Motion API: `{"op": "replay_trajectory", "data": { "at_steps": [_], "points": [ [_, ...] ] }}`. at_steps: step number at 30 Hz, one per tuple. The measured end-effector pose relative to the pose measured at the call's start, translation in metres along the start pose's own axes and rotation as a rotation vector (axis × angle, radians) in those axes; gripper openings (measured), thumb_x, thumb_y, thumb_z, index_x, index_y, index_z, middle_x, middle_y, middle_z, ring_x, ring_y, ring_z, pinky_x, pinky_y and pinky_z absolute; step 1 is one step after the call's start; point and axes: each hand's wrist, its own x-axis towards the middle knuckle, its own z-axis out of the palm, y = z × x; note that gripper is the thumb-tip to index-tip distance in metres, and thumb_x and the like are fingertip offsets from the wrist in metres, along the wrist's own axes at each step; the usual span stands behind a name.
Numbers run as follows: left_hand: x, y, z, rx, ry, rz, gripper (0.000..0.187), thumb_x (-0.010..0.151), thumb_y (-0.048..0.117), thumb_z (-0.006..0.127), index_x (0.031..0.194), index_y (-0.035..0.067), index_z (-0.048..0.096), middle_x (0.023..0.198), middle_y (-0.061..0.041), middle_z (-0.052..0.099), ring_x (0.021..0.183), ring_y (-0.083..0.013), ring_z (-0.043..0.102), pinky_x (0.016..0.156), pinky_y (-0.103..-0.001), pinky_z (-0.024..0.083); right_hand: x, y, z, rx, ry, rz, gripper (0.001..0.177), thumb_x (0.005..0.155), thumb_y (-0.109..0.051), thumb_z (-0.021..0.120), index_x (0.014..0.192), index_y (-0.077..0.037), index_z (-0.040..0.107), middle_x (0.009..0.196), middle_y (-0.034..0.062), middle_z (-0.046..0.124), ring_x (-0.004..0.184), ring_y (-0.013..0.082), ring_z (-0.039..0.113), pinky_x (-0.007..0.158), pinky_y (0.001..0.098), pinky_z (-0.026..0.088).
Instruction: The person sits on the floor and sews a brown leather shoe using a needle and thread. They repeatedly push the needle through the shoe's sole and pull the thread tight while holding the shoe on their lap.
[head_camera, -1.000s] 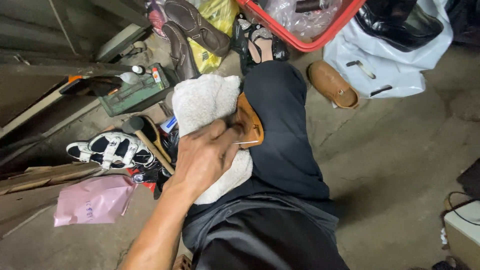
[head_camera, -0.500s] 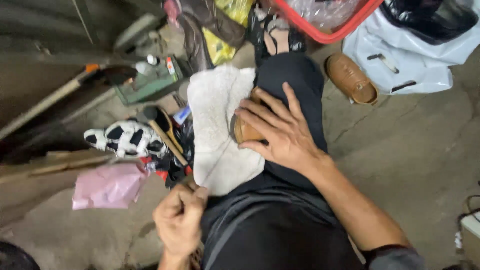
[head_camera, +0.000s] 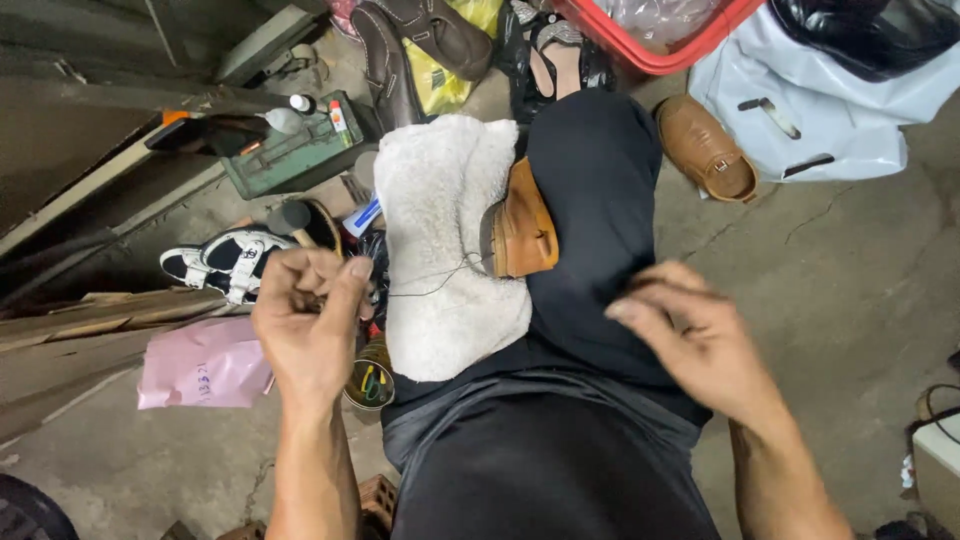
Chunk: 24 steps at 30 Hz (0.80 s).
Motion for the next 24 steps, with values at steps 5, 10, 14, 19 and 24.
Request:
{"op": "replay_trajectory", "data": {
  "at_steps": [5,10,14,19,24],
  "points": [
    [-0.014,0.020,0.002,0.301,-0.196,0.160,0.008,0.094,-0.004,0.065,0.090,0.002,0.070,0.085,-0.017,0.074,0.079,-0.0303,0.074,0.074,-0.042,0.056,0.028,0.027,0.011,0.784,0.109,-0.365,0.036,0.114,-0.027,0.043,0.090,-0.008,0.062,0.093,0.0148,0.064,0.115,0.0346,0.064,0.122,0.0589,0.039],
    [-0.041,0.023,0.032,0.567,-0.427,0.138,0.017,0.094,0.001,0.060,0.085,0.001,0.074,0.118,-0.016,0.077,0.087,-0.0243,0.080,0.074,-0.033,0.071,0.070,0.094,-0.024,1.098,0.449,0.229,0.025,0.100,-0.026,0.066,0.080,-0.013,0.061,0.053,-0.0099,0.019,0.045,0.0037,0.018,0.045,0.0225,0.015],
    [-0.049,0.016,0.073,0.627,-0.237,0.358,0.014,0.098,0.006,0.065,0.109,0.008,0.072,0.104,-0.006,0.077,0.108,-0.0300,0.076,0.071,-0.046,0.065,0.044,0.188,-0.081,1.207,0.657,0.346,0.020,0.090,-0.018,0.069,0.076,-0.016,0.056,0.057,-0.0112,0.019,0.047,0.0020,0.014,0.044,0.0202,0.009],
    [-0.030,0.005,0.085,0.597,-0.316,0.176,0.044,0.097,0.020,0.063,0.140,0.011,0.062,0.130,-0.013,0.072,0.103,-0.0285,0.076,0.082,-0.042,0.061,0.022,0.177,-0.073,0.801,0.714,0.403,0.016,0.102,-0.025,0.063,0.090,-0.016,0.068,0.060,0.0005,0.059,0.053,0.0114,0.061,0.054,0.0224,0.051],
    [-0.027,0.014,0.066,0.290,-0.435,-0.041,0.010,0.098,0.010,0.066,0.091,0.006,0.071,0.088,-0.002,0.062,0.079,-0.0144,0.058,0.073,-0.029,0.047,0.013,0.123,-0.046,-0.380,0.563,-0.139,0.022,0.112,-0.006,0.063,0.129,0.008,0.059,0.122,0.0244,0.058,0.115,0.0386,0.054,0.099,0.0476,0.044]
  ]
}}
